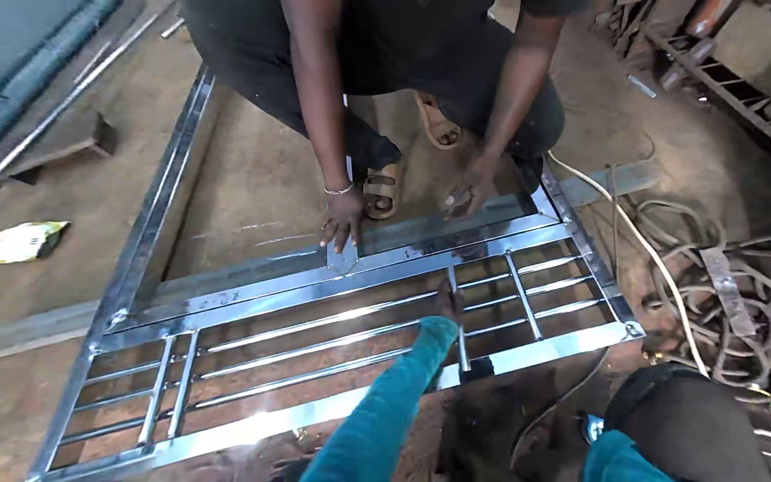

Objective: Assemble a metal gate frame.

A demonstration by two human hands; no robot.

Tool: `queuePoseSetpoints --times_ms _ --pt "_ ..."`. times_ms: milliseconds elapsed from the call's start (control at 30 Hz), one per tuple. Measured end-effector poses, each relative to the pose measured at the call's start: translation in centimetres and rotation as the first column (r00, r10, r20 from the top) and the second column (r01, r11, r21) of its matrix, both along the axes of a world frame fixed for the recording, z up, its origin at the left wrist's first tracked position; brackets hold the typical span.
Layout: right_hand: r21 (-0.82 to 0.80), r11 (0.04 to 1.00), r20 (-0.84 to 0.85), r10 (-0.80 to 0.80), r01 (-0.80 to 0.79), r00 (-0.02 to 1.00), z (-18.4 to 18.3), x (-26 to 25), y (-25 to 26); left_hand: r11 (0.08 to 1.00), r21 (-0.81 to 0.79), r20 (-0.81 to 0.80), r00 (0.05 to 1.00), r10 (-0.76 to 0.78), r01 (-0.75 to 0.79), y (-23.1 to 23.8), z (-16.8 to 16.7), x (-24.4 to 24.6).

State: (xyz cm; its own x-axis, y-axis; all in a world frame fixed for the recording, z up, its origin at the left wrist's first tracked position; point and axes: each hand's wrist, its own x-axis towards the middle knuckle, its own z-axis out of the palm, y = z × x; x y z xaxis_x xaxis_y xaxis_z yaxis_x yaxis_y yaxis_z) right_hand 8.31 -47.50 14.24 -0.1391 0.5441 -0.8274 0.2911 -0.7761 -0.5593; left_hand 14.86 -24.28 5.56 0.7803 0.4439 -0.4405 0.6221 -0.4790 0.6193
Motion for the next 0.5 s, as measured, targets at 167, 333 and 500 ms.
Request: queuePoseSetpoints --times_ms 167,333,500 --pt "-0.048 0.986 0.172 0.168 -0.163 0.971 -0.4 0.9 0.7 0.996 0.055 -0.079 0.994 0.08 -0.076 -4.7 -2.5 4.0" --pt "0.027 0.991 0.089 0.129 -0.132 0.988 -5.9 1.8 0.4 0.971 0.176 -0.106 0.978 0.182 -0.161 -4.3 -3.8 4.1" --pt "0.483 0.871 0.101 -0.155 0.087 0.983 -12.8 1.8 -3.0 0.971 0.145 -0.016 0.981 0.194 -0.19 -5.2 -3.7 4.5"
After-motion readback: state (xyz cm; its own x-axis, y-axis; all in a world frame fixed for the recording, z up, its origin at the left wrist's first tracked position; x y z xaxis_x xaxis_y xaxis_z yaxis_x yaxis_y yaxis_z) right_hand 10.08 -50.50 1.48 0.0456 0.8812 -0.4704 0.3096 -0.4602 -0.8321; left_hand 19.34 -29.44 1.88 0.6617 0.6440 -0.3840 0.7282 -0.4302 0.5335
